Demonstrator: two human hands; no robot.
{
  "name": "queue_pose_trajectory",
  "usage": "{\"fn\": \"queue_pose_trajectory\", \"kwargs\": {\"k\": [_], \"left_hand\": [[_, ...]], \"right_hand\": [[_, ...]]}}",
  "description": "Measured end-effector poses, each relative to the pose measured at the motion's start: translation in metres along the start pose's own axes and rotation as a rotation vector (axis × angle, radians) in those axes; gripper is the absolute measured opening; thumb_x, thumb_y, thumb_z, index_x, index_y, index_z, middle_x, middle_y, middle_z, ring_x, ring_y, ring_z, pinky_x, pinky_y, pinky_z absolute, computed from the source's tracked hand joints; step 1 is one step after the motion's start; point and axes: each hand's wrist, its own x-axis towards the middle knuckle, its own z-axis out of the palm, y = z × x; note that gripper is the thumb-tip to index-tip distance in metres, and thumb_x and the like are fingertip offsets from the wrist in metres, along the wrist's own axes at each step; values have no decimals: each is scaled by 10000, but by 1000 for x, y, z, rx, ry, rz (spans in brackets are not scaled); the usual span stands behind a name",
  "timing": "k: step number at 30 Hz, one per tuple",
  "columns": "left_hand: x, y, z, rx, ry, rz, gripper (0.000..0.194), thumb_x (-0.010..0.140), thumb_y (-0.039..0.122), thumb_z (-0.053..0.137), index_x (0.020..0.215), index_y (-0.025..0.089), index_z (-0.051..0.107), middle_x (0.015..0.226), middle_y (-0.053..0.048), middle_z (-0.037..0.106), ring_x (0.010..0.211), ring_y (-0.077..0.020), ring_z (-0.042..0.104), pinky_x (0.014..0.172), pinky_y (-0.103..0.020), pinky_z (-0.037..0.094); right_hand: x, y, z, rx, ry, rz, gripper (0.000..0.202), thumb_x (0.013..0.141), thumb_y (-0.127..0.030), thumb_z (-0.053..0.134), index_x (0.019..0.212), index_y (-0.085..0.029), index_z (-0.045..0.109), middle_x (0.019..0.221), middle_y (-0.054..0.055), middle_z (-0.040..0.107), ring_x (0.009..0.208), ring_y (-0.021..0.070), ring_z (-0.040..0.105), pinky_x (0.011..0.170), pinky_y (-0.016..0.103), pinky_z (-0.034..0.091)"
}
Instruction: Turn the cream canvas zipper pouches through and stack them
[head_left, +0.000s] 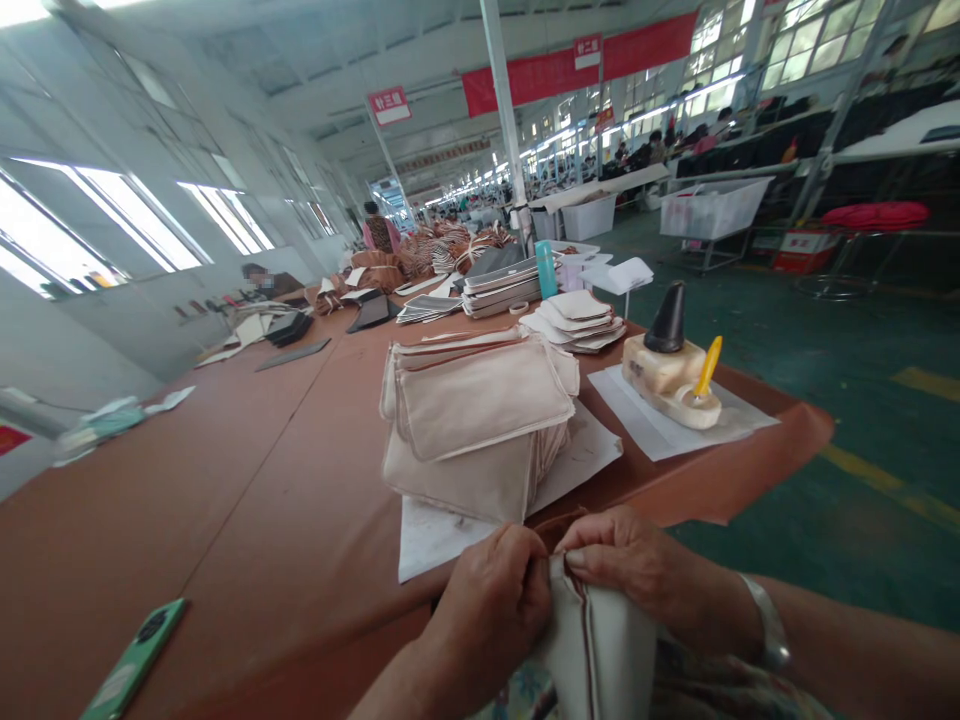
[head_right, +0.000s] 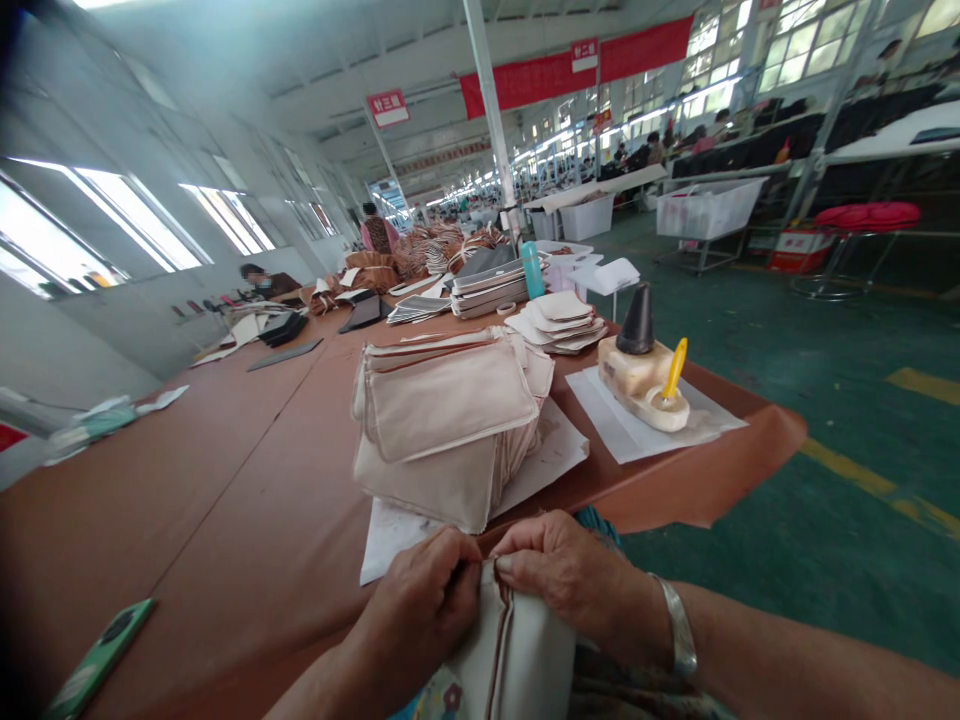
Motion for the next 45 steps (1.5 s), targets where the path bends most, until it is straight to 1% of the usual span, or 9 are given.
{"fn": "queue_pose_trajectory", "kwargs": {"k": [4,9,14,17,21,24,26,36,45], "left_hand": [[-2,-5,-9,-117,8,39,144,934,141,466,885,185,593,788,-20,621,705,-134,584,640,-231,432],[-5,-5,-5,52,18,161,190,953,164,434,949,161,624,825,-52,651,708,-165,616,636,-263,463],[-2,3,2,206,-1,44,224,900,115,393,813,152,596,746,-54,598,635,-187,569,588,-300,403],[4,6,-5,-50,-38,-163,168,852,126,429,767,161,570,716,-27,576,656,-163,536,599,-274,366],[10,-2,-10,-714,-190,-467,105,811,213,506,718,168,529,605,35,438,553,-105,361,509,-230,256],[9,-11,-2,-1174,-245,-543,91,779,248,541,757,165,511,596,53,378,529,-88,279,496,-229,203],[9,-14,2,-1268,-234,-552,68,761,223,537,756,162,507,604,52,364,544,-88,281,505,-226,203],[16,4,-11,-700,-310,-572,317,782,433,663,747,119,628,631,36,447,593,-95,332,506,-213,236],[19,10,-9,-760,-392,-619,219,762,303,583,619,163,493,551,63,346,505,-69,237,457,-224,155]], "right_hand": [[-2,-4,-1,75,38,29,301,794,-365,628,900,-96,714,749,33,622,647,104,453,616,229,321],[0,-2,1,96,30,13,288,792,-360,641,906,-108,722,760,31,625,663,108,460,630,228,335],[0,4,1,17,11,1,330,810,-402,633,899,-96,718,737,30,615,633,107,450,618,232,338],[-3,3,-1,-121,-36,-43,318,853,-398,600,910,-106,713,759,24,623,640,104,454,587,219,330],[-9,-6,-2,-316,-70,-72,274,891,-360,565,879,-125,705,735,3,614,651,102,470,562,201,328],[-10,-11,-1,-389,-15,-149,218,895,-315,560,888,-137,685,797,8,652,725,118,528,640,204,387],[-10,-11,0,-382,39,-193,205,895,-322,561,878,-138,649,800,6,648,728,119,528,654,208,399],[-7,-5,2,-470,115,-287,157,910,-249,505,838,-147,601,779,0,635,710,116,531,628,213,387],[-8,-4,6,-416,128,-389,116,871,-199,560,844,-146,660,786,14,663,722,123,588,661,214,435]]}}
